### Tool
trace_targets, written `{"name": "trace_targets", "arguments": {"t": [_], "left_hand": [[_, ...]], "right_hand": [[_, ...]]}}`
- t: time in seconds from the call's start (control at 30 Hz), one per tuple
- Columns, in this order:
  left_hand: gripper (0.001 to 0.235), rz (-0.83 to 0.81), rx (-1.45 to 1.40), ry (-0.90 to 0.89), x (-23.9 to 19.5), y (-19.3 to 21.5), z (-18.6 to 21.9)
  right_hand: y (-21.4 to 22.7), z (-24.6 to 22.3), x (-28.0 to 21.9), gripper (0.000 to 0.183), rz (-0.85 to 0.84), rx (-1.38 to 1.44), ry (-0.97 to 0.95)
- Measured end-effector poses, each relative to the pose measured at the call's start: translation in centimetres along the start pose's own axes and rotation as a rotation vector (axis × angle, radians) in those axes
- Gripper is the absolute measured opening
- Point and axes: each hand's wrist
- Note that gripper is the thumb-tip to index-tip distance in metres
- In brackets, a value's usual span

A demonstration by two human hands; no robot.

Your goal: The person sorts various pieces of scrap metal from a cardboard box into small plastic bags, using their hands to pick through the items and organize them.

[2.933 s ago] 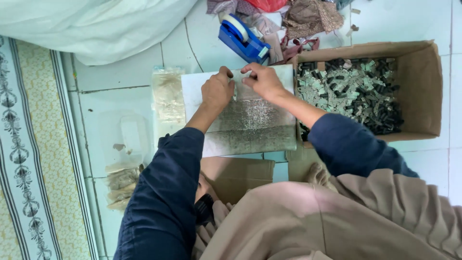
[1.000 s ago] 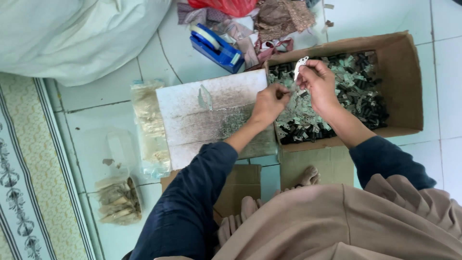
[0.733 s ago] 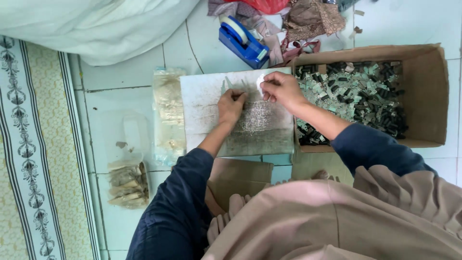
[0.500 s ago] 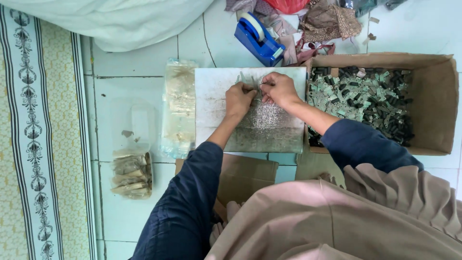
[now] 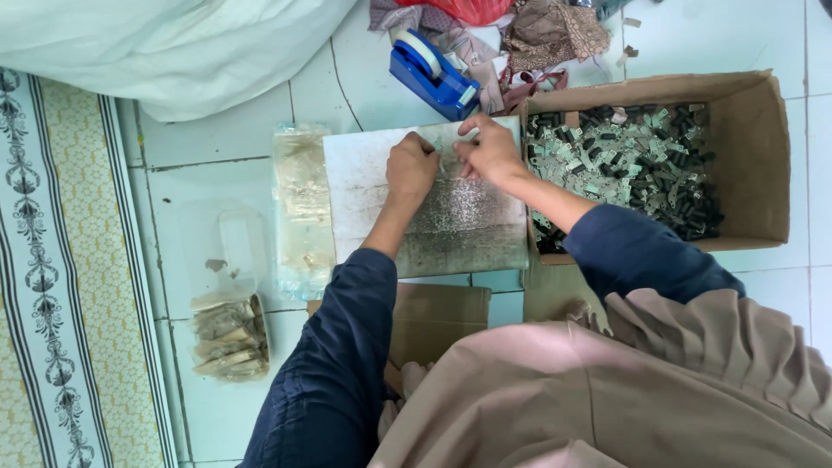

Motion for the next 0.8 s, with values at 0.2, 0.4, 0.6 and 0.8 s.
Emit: {"name": "trace_targets", "arguments": {"t": [0.2, 0.4, 0.6, 0.8], "left_hand": [[0.016, -0.139, -0.182, -0.242, -1.9, -2.8, 9.8], [0.016, -0.288, -0.006, -0.558, -2.2, -13.5, 13.4], [0.029, -0.447, 0.365, -0.653, -0.8, -25.0, 10.8], [0.04, -0.326, 0.619, -0.791, 0.8, -27.7, 11.3]], "right_hand": [[10.0, 4.1, -0.5, 0.016, 0.166, 0.097, 0.027], [18.5, 19.3, 1.1, 0.017, 0.255, -0.067, -0.063], [19.8, 17.4, -3.8, 0.023, 0.136, -0.903, -0.065], [19.0, 23.7, -1.7, 0.019, 0.362, -1.145, 0.237]]}}
Point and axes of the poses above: each hand's wrist, its own x-axis towards the middle knuckle, its own y-axis out of the back of the hand, z = x × y, and after that the axes turned 6 degrees about -y, right-handed
